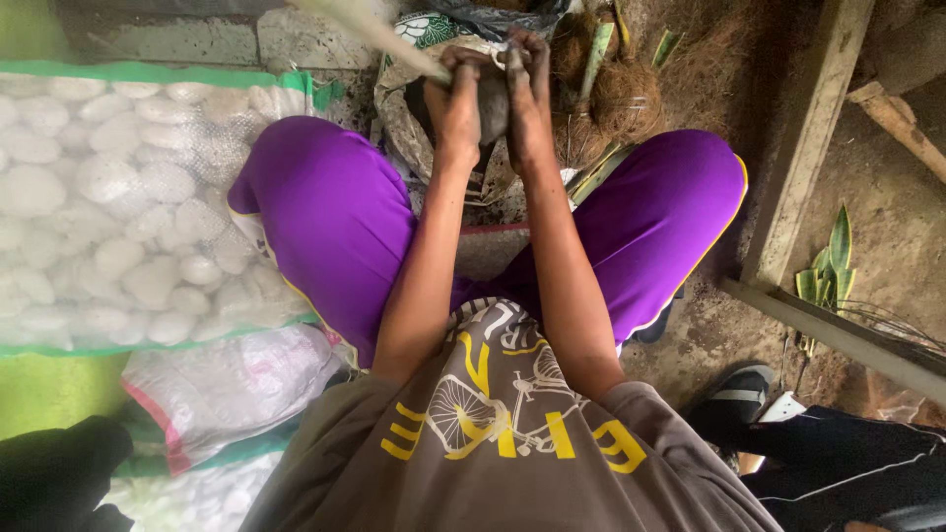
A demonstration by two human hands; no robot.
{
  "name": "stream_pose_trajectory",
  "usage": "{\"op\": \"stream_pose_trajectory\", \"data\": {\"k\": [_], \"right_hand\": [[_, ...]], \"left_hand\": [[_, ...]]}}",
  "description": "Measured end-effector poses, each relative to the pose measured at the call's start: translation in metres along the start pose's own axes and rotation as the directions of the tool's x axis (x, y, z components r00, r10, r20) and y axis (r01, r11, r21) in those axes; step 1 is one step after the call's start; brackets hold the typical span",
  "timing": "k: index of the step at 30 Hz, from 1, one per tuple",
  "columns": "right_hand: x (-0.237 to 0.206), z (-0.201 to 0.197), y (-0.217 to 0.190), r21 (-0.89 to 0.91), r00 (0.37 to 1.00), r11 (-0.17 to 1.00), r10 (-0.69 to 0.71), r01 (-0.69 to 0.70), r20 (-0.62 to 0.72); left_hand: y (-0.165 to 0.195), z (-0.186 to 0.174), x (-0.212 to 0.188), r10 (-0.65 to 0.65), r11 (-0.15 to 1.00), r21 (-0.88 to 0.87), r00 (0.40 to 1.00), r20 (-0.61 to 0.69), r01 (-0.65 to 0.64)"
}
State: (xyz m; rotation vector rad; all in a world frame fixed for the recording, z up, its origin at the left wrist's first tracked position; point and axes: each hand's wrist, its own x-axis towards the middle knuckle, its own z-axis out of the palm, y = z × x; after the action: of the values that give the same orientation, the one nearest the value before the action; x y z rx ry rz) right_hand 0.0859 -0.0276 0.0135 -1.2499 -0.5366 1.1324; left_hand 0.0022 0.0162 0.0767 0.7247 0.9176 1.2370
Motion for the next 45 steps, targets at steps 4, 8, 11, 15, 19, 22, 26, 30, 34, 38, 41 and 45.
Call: {"op": "stream_pose_trajectory", "data": {"k": [4, 8, 11, 15, 19, 22, 26, 30, 34, 38, 41, 45], "right_hand": [[0.001, -0.006, -0.003, 0.058, 0.979, 0.982, -0.187, 0.182, 0.08], [-0.002, -0.007, -0.009, 0.033, 0.999, 0.999, -0.034, 0.033, 0.012], [-0.006, -0.005, -0.013, 0.067, 0.991, 0.998, -0.013, 0.004, 0.134], [-0.008, -0.006, -0.007, 0.029, 0.973, 0.978, 0.2, -0.205, 0.117], [-0.002, -0.011, 0.007, -0.065, 0.989, 0.987, 0.143, -0.145, -0.035], [0.001, -0.011, 0.008, -0.034, 0.996, 0.996, 0.081, -0.082, -0.038], [-0.005, -0.004, 0.004, -0.128, 0.988, 0.991, 0.012, -0.033, -0.156], [-0.013, 0.001, -0.003, -0.251, 0.89, 0.861, -0.455, 0.443, 0.011], [-0.011, -0.001, -0.001, -0.651, 0.834, 0.641, -0.552, 0.406, -0.024], [-0.005, -0.006, 0.003, -0.548, 0.869, 0.737, -0.494, 0.397, -0.035], [-0.003, -0.011, 0.002, -0.264, 0.964, 0.931, -0.264, 0.252, -0.01], [-0.007, -0.019, 0.004, -0.158, 0.987, 0.976, -0.142, 0.152, 0.077]], "left_hand": [[-0.004, -0.008, -0.003, 0.013, 1.0, -0.008, 0.986, 0.169, -0.012], [-0.001, -0.006, -0.002, -0.002, 0.999, 0.036, 0.977, 0.214, -0.006], [0.003, -0.001, 0.001, 0.172, 0.939, 0.23, 0.929, 0.329, -0.255], [0.009, -0.004, 0.0, 0.368, 0.547, 0.647, 0.847, 0.384, -0.531], [0.011, -0.009, 0.002, 0.37, 0.594, 0.624, 0.861, 0.349, -0.508], [0.011, -0.007, 0.004, 0.277, 0.722, 0.575, 0.922, 0.271, -0.386], [0.009, -0.003, 0.0, -0.212, 0.929, 0.342, 0.96, 0.185, 0.14], [0.005, -0.002, -0.008, -0.319, 0.94, 0.17, 0.939, 0.132, 0.295], [-0.002, -0.001, -0.008, -0.176, 0.976, 0.168, 0.957, 0.232, 0.139], [-0.004, 0.0, -0.006, -0.104, 0.967, 0.249, 0.969, 0.225, 0.046], [-0.005, -0.003, -0.007, -0.14, 0.938, 0.344, 0.953, 0.27, 0.04], [-0.004, -0.007, -0.009, 0.13, 0.822, 0.452, 0.887, 0.443, -0.347]]}}
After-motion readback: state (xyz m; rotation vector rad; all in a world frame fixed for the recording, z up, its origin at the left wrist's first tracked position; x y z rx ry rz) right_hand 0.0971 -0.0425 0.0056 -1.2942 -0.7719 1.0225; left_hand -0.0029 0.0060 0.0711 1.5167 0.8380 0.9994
